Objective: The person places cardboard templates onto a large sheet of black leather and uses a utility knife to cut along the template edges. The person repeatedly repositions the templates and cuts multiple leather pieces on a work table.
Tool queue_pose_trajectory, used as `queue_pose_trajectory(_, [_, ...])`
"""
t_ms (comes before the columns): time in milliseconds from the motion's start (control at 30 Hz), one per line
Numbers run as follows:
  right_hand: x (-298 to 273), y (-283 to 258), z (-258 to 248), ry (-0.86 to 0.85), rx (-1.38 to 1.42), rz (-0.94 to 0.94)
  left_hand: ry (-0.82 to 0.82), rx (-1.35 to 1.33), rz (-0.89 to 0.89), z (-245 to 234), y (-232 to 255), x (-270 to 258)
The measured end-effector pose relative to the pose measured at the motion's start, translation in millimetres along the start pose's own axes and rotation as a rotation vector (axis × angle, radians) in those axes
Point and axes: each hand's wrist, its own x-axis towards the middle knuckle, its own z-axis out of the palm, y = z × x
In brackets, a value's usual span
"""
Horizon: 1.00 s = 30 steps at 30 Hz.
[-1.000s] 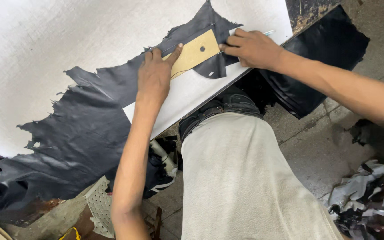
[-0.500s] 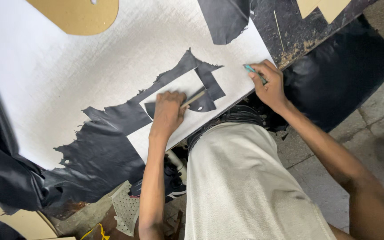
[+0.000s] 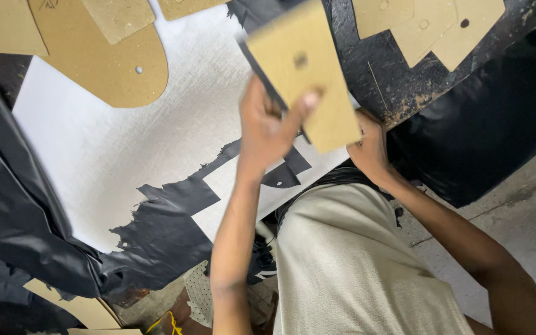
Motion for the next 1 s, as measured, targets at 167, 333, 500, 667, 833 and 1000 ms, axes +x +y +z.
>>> queue_pose_trajectory(167, [45,-24,14,0.108,-0.117,0.039,-0.034,0.465,0.168,-45,-43,125])
queue_pose_trajectory(333, [70,-39,38,0.187,-0.149,0.122,0.125,0.967,0.546,-61,-80,142])
queue_pose_trajectory(500, [67,-34,51,0.244,-0.171,0.088,-0.086,1.031,0.201,-62,-68,112])
queue_pose_trajectory(667, [66,-40,55,0.224,-0.203,-0.098,0.070,1.086,0.226,-95,-67,27])
queue_pose_trajectory(833, [54,-46,76,0.011,-0.224,-0.075,0.327,1.002,0.066,-113,-102,-69])
queue_pose_trajectory(1000, [44,-44,83,-0.154,-0.374,-0.331,0.427,0.813,-0.002,-51,-140,-150])
